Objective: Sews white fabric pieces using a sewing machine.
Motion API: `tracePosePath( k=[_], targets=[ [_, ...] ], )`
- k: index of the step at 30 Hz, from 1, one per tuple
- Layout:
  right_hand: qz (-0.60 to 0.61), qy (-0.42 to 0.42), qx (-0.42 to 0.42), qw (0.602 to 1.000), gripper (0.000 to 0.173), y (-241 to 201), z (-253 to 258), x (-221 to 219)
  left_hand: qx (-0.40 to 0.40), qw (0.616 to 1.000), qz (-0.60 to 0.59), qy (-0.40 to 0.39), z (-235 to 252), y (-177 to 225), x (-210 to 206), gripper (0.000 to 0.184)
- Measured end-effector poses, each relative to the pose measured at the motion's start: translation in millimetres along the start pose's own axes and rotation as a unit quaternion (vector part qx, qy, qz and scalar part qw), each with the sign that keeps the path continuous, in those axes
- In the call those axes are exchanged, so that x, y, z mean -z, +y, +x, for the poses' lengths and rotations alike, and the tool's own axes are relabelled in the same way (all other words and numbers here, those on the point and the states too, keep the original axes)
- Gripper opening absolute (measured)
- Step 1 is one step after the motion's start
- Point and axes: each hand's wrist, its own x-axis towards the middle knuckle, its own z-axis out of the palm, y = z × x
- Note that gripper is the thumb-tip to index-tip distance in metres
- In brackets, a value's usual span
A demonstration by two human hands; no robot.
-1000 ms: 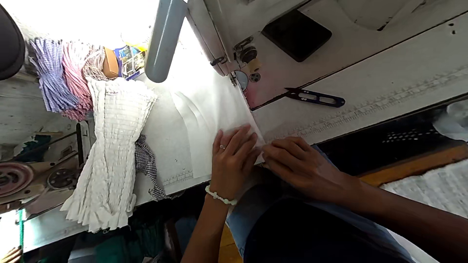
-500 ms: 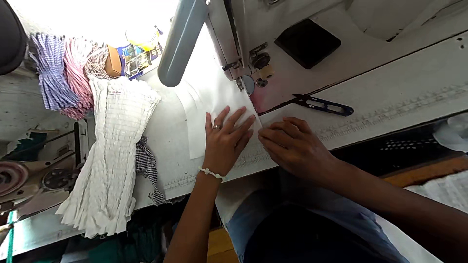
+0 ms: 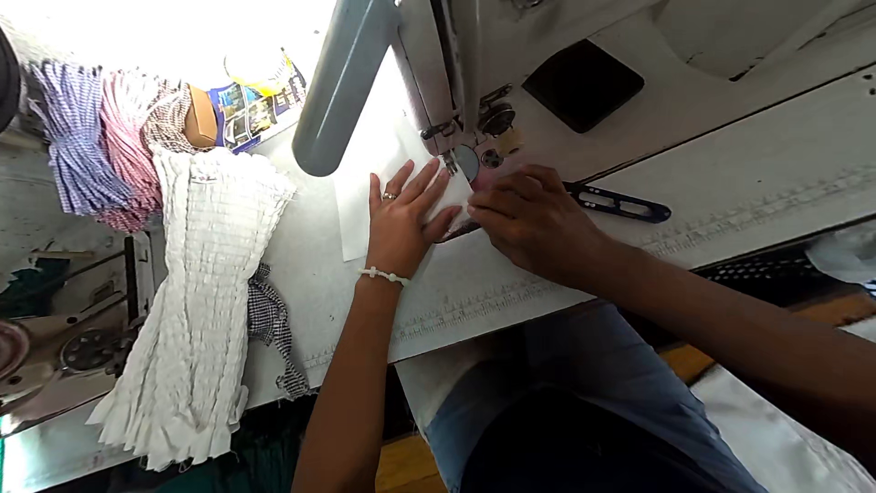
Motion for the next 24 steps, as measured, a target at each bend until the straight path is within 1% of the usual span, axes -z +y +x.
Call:
tracePosePath(
  k=[4,8,12,15,18,21,24],
  targets=[
    [-0.009,-0.013,0.003,1.000,0.026,12,13,-4,0.010,1.000,-0.005,-0.001,18,-14,0,0.046],
    [-0.012,-0.037,-0.015,0.999,0.028,19,28,-7,0.028,0.999,-0.007,-0.018,34,-23,4,0.045],
    [-0.018,-0.023,-0.031,0.999,0.029,23,30,-11,0.047,0.999,-0.008,-0.020,46,-29,6,0.045],
    [-0.015,-0.009,-0.037,0.999,0.027,24,24,-7,0.063,0.998,-0.009,-0.019,50,-29,8,0.045],
    [0.017,0.008,-0.057,0.998,0.023,23,14,9,0.067,0.998,-0.009,-0.021,50,-29,7,0.046],
    [0.040,0.016,-0.105,0.994,0.024,22,-5,34,0.074,0.997,-0.017,-0.026,53,-29,10,0.047],
    [0.032,0.018,-0.169,0.985,0.030,21,-35,50,0.081,0.996,-0.029,-0.028,55,-29,13,0.046]
  ],
)
